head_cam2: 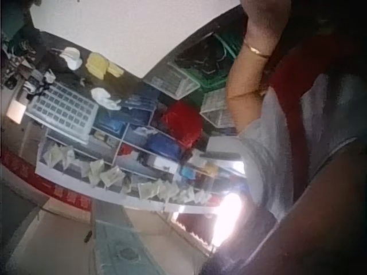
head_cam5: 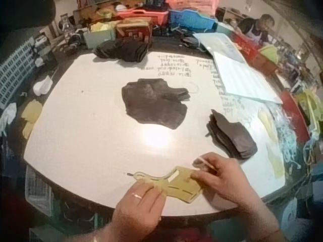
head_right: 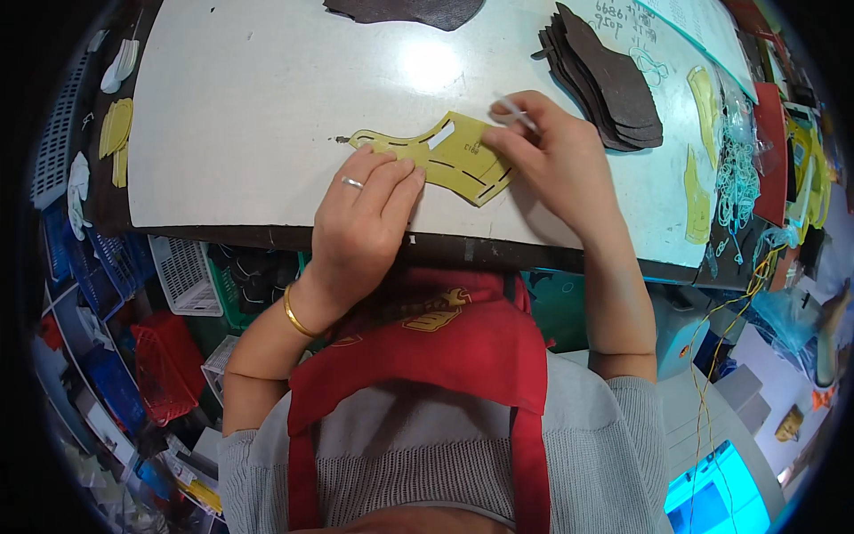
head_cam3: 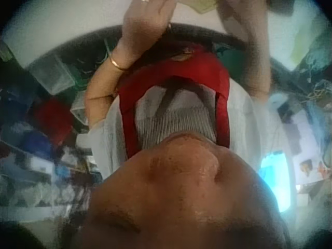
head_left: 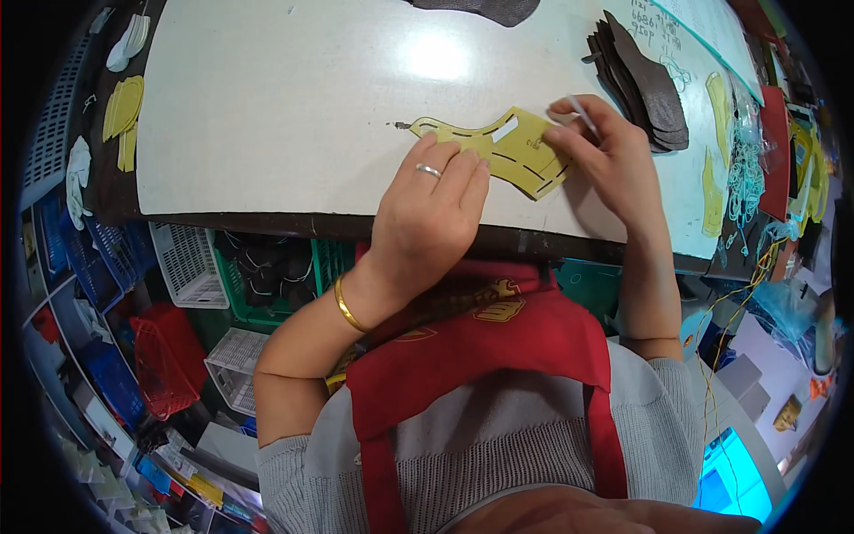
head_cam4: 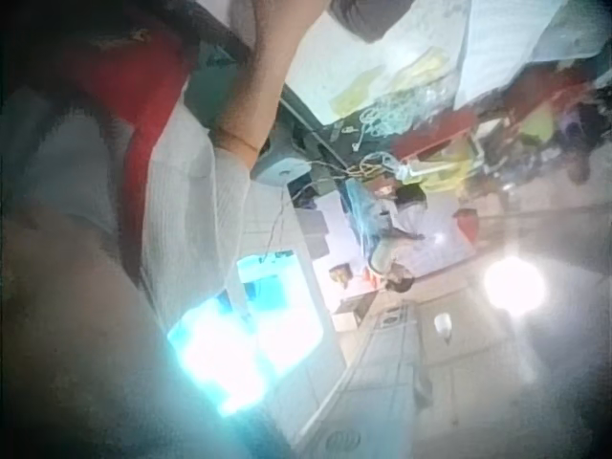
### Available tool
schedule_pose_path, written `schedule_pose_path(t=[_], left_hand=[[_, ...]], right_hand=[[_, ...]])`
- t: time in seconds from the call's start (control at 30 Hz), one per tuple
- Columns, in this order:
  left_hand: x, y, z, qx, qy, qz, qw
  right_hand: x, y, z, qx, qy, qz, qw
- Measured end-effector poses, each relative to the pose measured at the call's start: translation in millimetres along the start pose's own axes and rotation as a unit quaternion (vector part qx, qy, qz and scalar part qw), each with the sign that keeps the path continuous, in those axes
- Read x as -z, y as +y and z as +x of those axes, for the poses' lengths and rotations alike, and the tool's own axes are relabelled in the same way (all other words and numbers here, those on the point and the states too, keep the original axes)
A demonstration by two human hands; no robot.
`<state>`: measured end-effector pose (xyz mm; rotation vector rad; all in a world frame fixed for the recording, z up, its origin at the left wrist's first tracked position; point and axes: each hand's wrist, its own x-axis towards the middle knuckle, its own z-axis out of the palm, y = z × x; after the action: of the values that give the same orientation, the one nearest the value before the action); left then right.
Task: The person aligns a stencil over leather shoe pieces and marks lines onto them using a pen.
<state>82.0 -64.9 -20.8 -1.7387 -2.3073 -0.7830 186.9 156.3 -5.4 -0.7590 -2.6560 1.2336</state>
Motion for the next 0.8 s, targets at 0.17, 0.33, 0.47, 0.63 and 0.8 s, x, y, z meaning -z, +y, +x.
schedule_pose_path(t=[0.17, 0.33, 0.47, 0.63, 0.8], left_hand=[[4, -6, 9, -0.031, -0.024, 0.017, 0.999], [-2, -6, 9, -0.055, -0.004, 0.024, 0.998], [0, 1, 11, -0.057, -0.009, 0.039, 0.998], [-3, 10, 9, -0.034, -0.025, 0.04, 0.998], [-7, 10, 3, -0.028, -0.023, 0.033, 0.999]], right_hand=[[6, -3, -11, 0.008, 0.019, -0.039, 0.999], [2, -2, -12, 0.033, 0.04, -0.075, 0.996], [5, -6, -8, 0.055, 0.033, -0.114, 0.991], [24, -17, 8, 0.18, 0.137, -0.149, 0.963], [-13, -56, 27, 0.146, -0.035, 0.045, 0.988]])
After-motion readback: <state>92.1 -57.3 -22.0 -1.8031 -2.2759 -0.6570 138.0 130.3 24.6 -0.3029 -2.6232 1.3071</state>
